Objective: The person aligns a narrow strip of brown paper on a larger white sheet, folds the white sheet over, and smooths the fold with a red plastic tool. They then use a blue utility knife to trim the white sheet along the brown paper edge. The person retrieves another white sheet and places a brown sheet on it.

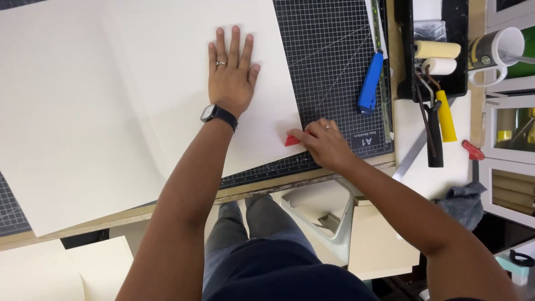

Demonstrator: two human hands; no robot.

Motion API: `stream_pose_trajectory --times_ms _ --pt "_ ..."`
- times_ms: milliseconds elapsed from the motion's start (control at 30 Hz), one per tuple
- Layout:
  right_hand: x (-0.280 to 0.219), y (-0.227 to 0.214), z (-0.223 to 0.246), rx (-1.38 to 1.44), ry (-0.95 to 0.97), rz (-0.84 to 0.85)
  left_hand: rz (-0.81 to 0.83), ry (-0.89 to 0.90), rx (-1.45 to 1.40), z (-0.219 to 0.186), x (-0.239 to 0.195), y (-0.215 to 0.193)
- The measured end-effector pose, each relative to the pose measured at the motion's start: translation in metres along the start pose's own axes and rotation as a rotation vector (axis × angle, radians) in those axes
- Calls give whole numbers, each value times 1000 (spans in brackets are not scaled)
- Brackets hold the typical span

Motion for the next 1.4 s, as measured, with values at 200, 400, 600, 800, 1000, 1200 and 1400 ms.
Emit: stream_pose_trajectory --times_ms 200,400,600,800,1000,1200,1400 --pt "6 -21 23 235 388 -87 47 40 42 -2 3 0" --pt "26 -11 67 528 938 -463 36 39 8 0 4 2" --pt "35 17 69 320 901 -610 38 45 -8 0 1 0" --pt "43 21 74 256 906 -627 79 21 17 -3 0 -4" --pt "75 21 61 211 958 -600 84 25 21 -3 -1 -8" --pt "143 2 27 166 980 -592 13 59 4 1 1 -3" --pt "213 -9 -12 110 1013 -611 3 61 3 3 4 -1"
Point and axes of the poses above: each hand's wrist, its own x-axis towards the middle knuckle, its own y-axis out of the palm, z = x × y, the point moved 1 cm from there along x, towards the middle knuckle, and after that the axes turned 6 degrees about z, right-handed, at the moved point
